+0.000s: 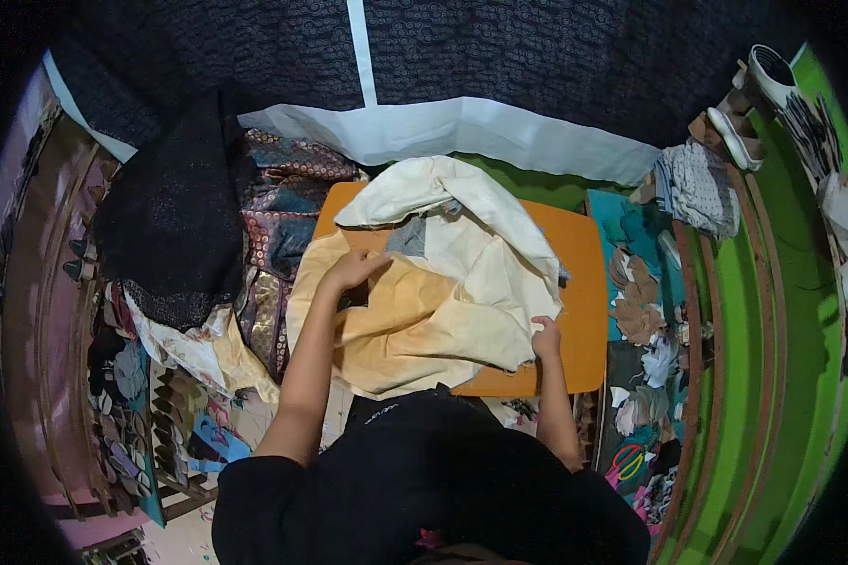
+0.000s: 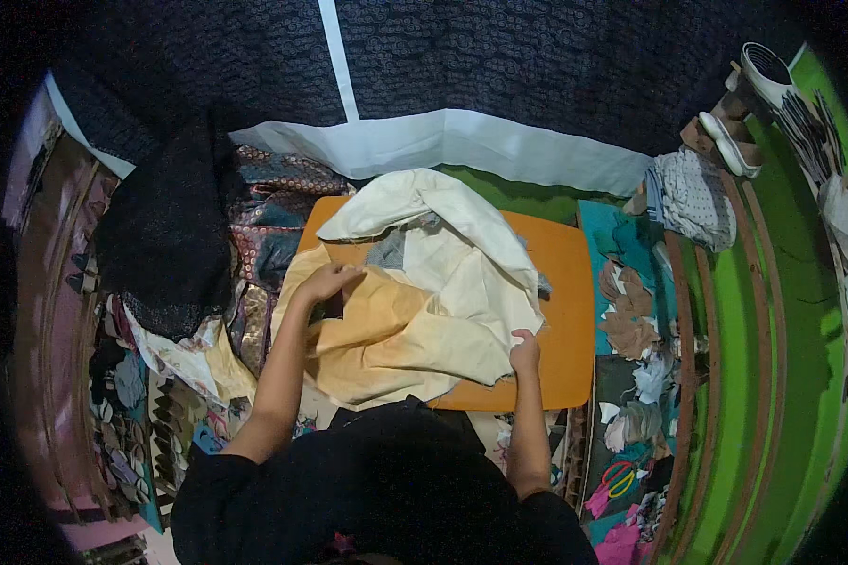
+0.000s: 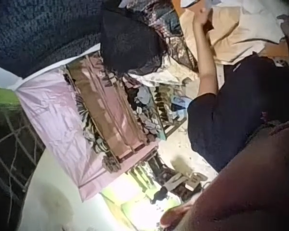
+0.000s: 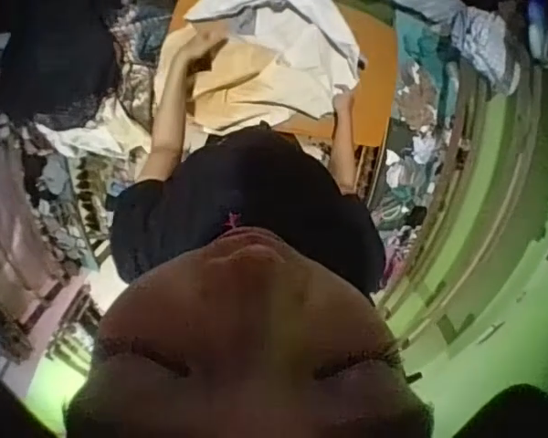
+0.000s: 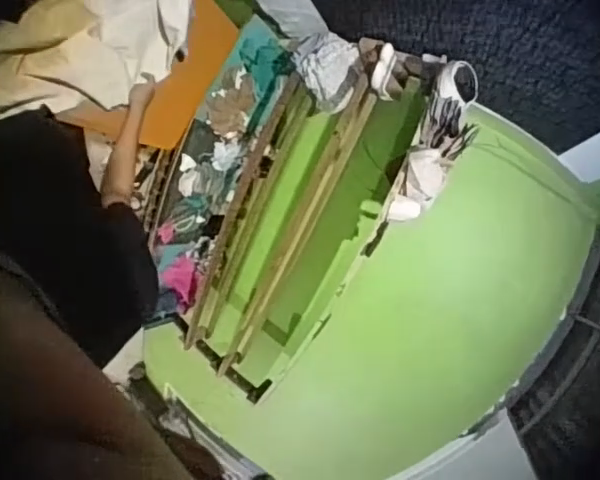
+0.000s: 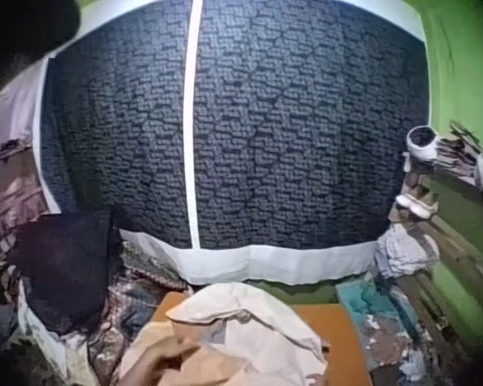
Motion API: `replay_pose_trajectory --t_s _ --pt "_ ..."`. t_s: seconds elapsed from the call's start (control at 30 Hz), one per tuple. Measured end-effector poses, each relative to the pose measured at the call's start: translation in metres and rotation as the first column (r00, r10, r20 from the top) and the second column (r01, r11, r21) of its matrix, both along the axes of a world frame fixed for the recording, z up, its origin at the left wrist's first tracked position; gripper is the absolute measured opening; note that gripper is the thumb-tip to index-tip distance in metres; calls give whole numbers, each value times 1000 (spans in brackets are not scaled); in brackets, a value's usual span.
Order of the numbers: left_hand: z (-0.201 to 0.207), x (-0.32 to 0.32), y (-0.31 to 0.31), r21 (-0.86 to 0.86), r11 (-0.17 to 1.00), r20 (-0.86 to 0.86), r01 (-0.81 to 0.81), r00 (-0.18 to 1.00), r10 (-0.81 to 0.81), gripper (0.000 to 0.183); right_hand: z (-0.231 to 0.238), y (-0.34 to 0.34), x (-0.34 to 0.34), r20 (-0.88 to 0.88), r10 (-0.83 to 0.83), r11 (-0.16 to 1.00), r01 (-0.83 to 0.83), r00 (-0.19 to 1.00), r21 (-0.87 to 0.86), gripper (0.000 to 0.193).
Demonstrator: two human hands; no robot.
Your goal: Folding and organizing fabric pieces on a workstation in a workshop.
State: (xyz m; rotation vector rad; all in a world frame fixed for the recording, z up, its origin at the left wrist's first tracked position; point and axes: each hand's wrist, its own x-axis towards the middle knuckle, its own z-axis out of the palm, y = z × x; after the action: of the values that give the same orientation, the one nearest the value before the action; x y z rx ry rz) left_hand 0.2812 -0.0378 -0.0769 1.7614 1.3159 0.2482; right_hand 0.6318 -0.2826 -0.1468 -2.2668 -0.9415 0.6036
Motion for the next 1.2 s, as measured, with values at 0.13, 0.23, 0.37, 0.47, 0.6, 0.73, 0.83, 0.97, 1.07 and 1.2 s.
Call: replay_pose_trajectory --t_s 0.13,0.23,0.37,0.47,0.6,0.73,0.83,0.97,1.07,1.2 --pt "-7 56 10 151 976 -189 -159 964 187 69 -8 3 7 278 -50 991 83 959 -106 38" --pt "-41 55 8 -28 995 -161 -99 982 93 65 57 41 -8 420 -228 967 255 878 -9 55" --pt "-23 54 -33 89 984 -147 -157 975 169 53 77 89 34 344 -227 962 156 911 222 64" --pt "-54 36 -42 -53 979 -81 -199 978 194 43 76 126 53 121 -170 973 147 978 176 72" --pt "-58 32 -50 -273 929 -205 -249 959 197 35 40 153 55 -144 110 982 -130 983 -138 80" --pt "-63 42 -42 -230 948 -73 -222 975 211 37 1 166 71 -430 4 965 110 903 240 54" --pt "-51 57 -23 -203 948 30 -247 966 258 34 8 182 129 -366 -148 846 309 919 434 29" --pt "-45 69 22 274 882 51 -383 922 384 36 121 189 154 -751 29 645 562 660 519 47" --pt "0 128 49 311 789 380 -529 831 407 30 156 145 248 -661 -101 359 647 743 673 38" --pt "45 132 61 404 596 687 -694 660 304 21 232 104 191 -736 -272 48 772 620 634 39"
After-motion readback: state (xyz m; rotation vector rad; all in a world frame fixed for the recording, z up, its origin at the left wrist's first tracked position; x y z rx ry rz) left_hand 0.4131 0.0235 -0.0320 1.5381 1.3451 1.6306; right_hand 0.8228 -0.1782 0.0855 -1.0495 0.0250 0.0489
